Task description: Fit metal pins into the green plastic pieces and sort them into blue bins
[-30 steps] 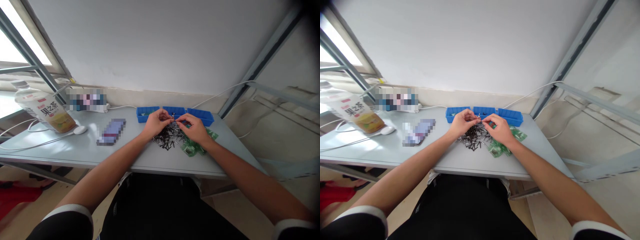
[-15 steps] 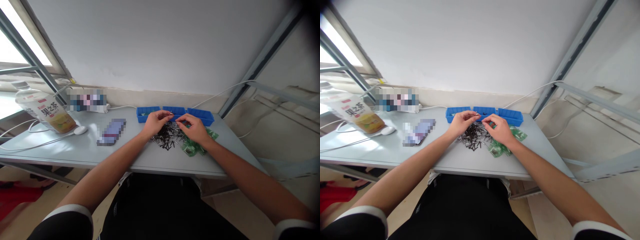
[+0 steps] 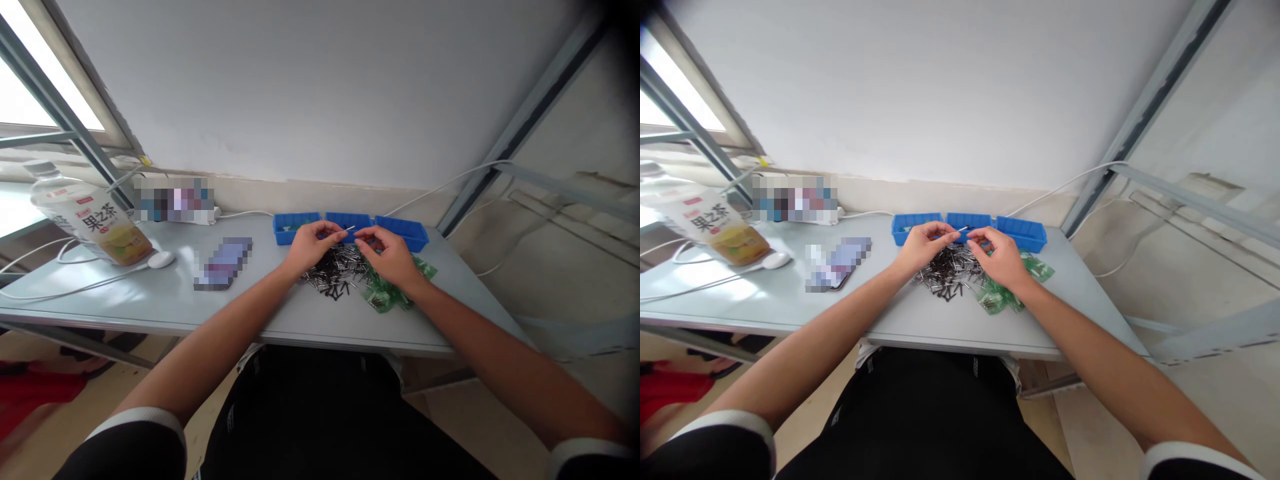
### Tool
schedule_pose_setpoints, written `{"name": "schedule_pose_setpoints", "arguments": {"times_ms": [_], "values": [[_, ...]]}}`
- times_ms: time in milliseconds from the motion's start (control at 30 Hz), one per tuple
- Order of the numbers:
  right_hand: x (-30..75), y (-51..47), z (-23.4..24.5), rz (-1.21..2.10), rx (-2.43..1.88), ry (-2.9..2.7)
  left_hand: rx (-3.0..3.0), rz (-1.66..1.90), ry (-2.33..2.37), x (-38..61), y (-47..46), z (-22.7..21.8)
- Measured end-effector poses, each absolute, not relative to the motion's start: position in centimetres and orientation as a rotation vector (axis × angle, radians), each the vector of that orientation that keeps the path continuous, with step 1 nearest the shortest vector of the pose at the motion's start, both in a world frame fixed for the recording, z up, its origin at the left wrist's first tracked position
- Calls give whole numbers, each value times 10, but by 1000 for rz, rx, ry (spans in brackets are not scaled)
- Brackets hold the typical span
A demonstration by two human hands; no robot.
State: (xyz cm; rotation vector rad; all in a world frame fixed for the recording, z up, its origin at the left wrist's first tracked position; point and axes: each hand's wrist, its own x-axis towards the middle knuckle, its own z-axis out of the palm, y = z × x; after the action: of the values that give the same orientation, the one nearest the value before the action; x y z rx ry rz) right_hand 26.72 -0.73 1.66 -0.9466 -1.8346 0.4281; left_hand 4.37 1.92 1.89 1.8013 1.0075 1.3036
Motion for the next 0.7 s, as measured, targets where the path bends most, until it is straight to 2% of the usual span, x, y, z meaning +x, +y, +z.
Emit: {"name": "schedule_pose_setpoints", "arguments": {"times_ms": [133, 500, 700], "values": [[268, -4, 14, 534, -937, -1753, 1850, 1264, 1045, 44, 16, 21], [267, -8, 21, 475, -934, -2023, 1822, 1299, 923, 45, 15, 20], [269, -9, 21, 460, -953, -1880, 1915, 1233, 977, 43, 17, 17]]}}
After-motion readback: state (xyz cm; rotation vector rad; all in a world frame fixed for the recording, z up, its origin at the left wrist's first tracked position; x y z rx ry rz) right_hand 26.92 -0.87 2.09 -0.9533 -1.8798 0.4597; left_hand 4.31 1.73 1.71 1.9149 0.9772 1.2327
